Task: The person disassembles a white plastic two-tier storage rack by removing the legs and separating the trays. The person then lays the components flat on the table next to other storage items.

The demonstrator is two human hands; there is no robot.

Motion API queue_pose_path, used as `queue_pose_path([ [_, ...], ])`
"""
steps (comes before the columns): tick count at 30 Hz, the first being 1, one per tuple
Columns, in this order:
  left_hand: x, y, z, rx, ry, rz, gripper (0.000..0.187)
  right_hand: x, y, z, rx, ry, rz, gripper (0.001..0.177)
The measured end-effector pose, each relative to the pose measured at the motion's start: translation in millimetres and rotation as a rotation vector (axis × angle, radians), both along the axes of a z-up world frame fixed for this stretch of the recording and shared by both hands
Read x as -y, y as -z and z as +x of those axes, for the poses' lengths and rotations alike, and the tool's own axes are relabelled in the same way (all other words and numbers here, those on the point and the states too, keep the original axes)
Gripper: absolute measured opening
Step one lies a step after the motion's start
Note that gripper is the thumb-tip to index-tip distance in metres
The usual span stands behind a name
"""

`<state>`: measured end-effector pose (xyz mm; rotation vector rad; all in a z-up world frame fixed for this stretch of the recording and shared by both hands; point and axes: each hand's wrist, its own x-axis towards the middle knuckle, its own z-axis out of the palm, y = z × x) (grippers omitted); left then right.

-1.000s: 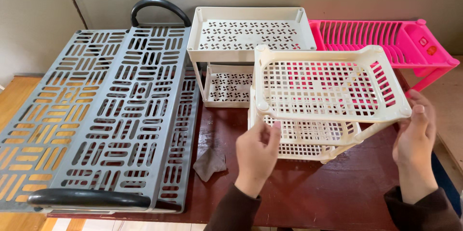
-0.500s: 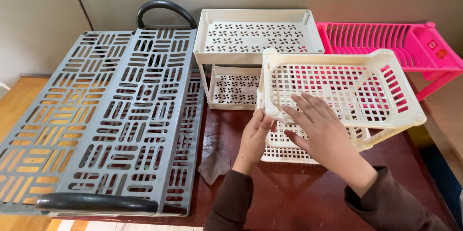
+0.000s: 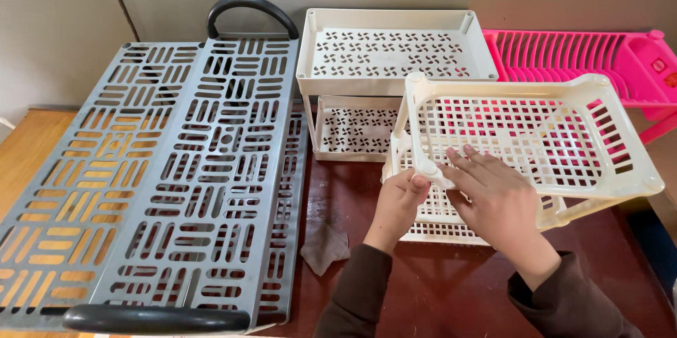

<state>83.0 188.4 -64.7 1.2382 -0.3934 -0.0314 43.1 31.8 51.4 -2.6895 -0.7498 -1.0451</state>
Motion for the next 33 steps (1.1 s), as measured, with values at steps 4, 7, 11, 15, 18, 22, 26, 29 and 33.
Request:
queue_pose_path([
  [4, -3, 6, 9, -0.039, 0.142, -0.092, 0.065, -1, -4, 1, -0.005, 0.004, 0.018, 0.042],
  [7, -11, 2, 10, -0.055, 0.178, -0.05, 0.066, -3, -8, 1, -0.018, 0.008, 0.005, 0.044],
  [11, -21, -16, 0, -0.059, 0.185, -0.053, 0.06, -5, -13, -4, -0.044, 0.002, 0.02, 0.043],
  [15, -15, -44, -25, -0.043, -0.071, 0.044, 0.058, 11, -15, -16, -0.054, -0.07, 0.093, 0.04],
  [18, -2, -63, -46, 0.289, -0.511, 0.259, 0.058, 37, -10, -29, 0.013, -0.026, 0.136, 0.034],
  [22, 12, -84, -64, 0.582, -0.691, 0.532, 0.052, 98, 4, -46, 0.115, 0.15, 0.194, 0.025],
  [26, 38, -94, -72, 0.898, -0.8, 0.931, 0.04, 165, 33, -53, 0.208, 0.255, 0.364, 0.019],
  [29, 66, -95, -77, 0.957, -0.7, 0.991, 0.038, 195, 58, -34, 0.018, -0.055, 0.94, 0.023],
  [33, 104, -97, -70, 1.007, -0.603, 1.029, 0.037, 206, 63, -17, -0.369, -0.362, 1.504, 0.039],
])
